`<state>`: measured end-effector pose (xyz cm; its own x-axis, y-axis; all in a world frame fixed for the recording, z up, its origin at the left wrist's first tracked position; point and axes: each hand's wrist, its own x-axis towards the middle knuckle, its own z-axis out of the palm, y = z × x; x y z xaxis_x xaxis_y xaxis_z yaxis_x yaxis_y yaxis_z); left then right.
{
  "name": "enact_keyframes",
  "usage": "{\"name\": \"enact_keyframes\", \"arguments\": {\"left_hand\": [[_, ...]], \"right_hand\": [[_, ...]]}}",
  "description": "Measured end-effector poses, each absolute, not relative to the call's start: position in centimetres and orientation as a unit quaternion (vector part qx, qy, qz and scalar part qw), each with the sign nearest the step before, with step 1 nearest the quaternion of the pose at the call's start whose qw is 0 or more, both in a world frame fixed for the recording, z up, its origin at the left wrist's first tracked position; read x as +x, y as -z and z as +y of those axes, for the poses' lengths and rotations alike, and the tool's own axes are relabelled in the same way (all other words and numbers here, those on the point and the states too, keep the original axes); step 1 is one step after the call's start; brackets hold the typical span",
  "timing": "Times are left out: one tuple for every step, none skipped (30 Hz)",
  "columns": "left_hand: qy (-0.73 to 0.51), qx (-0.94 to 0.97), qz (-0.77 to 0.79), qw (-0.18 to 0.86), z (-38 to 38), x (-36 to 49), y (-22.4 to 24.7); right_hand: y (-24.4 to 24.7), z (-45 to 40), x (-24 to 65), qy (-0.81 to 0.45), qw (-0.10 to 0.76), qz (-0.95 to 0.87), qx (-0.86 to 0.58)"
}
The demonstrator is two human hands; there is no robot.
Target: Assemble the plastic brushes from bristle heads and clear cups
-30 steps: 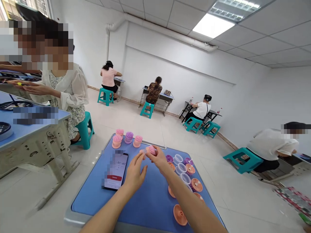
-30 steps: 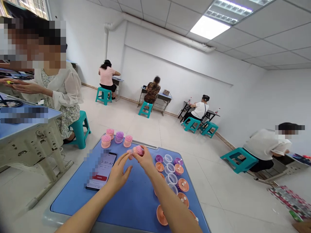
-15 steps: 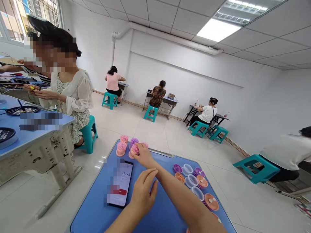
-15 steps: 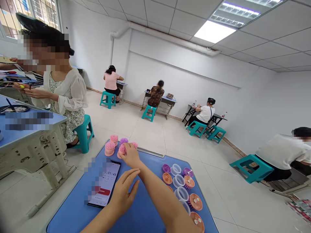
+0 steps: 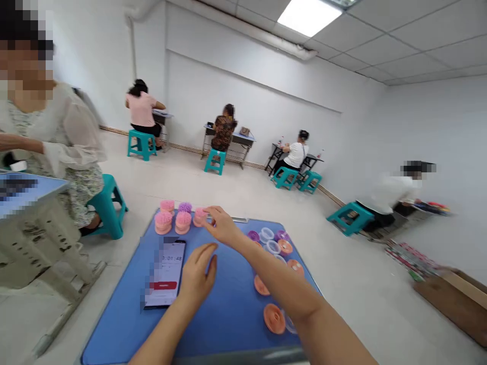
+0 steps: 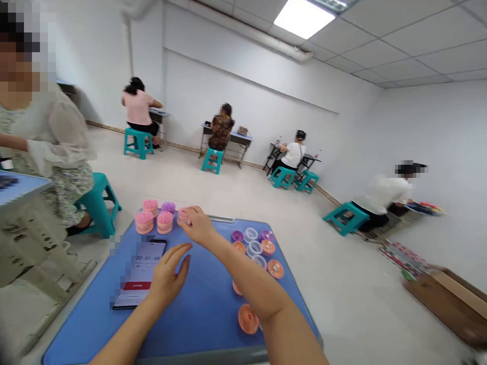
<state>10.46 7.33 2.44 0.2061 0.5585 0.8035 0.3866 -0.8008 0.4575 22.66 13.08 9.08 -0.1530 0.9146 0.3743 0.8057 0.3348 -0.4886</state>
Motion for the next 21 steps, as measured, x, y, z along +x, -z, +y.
{"name": "enact_keyframes", "arguments": {"left_hand": [[-0.543,0.777,0.307,0.083,7.4,10.5,-2.4],[-0.54,0.778,0.308,0.086,7.5,10.6,-2.5],[-0.54,0.778,0.309,0.085,7.6,10.7,-2.5],[-0.538,0.78,0.309,0.084,7.6,10.7,-2.5],[-0.527,0.787,0.308,0.086,7.6,10.8,-2.6],[-0.519,0.794,0.304,0.086,7.6,10.9,-2.6],[-0.511,0.8,0.303,0.084,7.6,10.9,-2.6],[-0.502,0.806,0.304,0.083,7.5,11.0,-2.7],[-0.494,0.81,0.305,0.082,7.4,11.0,-2.7],[-0.487,0.814,0.307,0.083,7.4,11.1,-2.7],[-0.479,0.816,0.311,0.084,7.3,11.1,-2.7],[-0.47,0.82,0.316,0.087,7.2,11.2,-2.6],[-0.458,0.824,0.321,0.092,7.1,11.3,-2.6],[-0.446,0.828,0.327,0.096,7.1,11.4,-2.5],[-0.433,0.833,0.331,0.101,7.0,11.6,-2.3],[-0.42,0.838,0.332,0.104,7.0,11.7,-2.2],[-0.409,0.844,0.33,0.105,7.0,11.9,-2.0],[-0.399,0.851,0.326,0.105,7.1,12.1,-1.8],[-0.388,0.857,0.321,0.105,7.1,12.4,-1.6],[-0.379,0.864,0.316,0.104,7.2,12.6,-1.4],[-0.37,0.87,0.309,0.105,7.2,12.9,-1.3]], "right_hand": [[-10.1,11.6,24.0,-0.084,0.32,-0.744,-0.581],[-11.2,9.9,25.3,-0.081,0.332,-0.732,-0.59],[-12.2,8.0,26.7,-0.089,0.366,-0.711,-0.594],[-13.1,5.9,28.0,-0.101,0.393,-0.685,-0.605],[-13.9,3.8,29.3,-0.117,0.415,-0.656,-0.62],[-14.5,1.6,30.5,-0.126,0.441,-0.629,-0.628],[-14.9,-0.6,31.6,-0.126,0.468,-0.603,-0.634],[-15.0,-2.7,32.7,-0.126,0.495,-0.578,-0.636],[-14.8,-4.7,33.7,-0.116,0.524,-0.554,-0.637],[-14.4,-6.6,34.7,-0.109,0.545,-0.529,-0.641],[-13.7,-8.3,35.6,-0.103,0.564,-0.498,-0.651],[-12.8,-9.8,36.4,-0.1,0.58,-0.47,-0.658],[-11.7,-11.2,37.1,-0.108,0.586,-0.447,-0.667],[-10.5,-12.5,37.7,-0.116,0.589,-0.423,-0.678],[-9.3,-13.6,38.2,-0.121,0.594,-0.397,-0.689],[-8.1,-14.5,38.6,-0.123,0.599,-0.372,-0.699],[-6.9,-15.2,39.0,-0.123,0.601,-0.346,-0.71],[-5.9,-15.8,39.2,-0.129,0.598,-0.324,-0.722],[-5.0,-16.3,39.4,-0.139,0.592,-0.31,-0.731],[-4.3,-16.7,39.6,-0.148,0.586,-0.303,-0.737],[-3.6,-17.0,39.7,-0.158,0.581,-0.302,-0.739]]}}
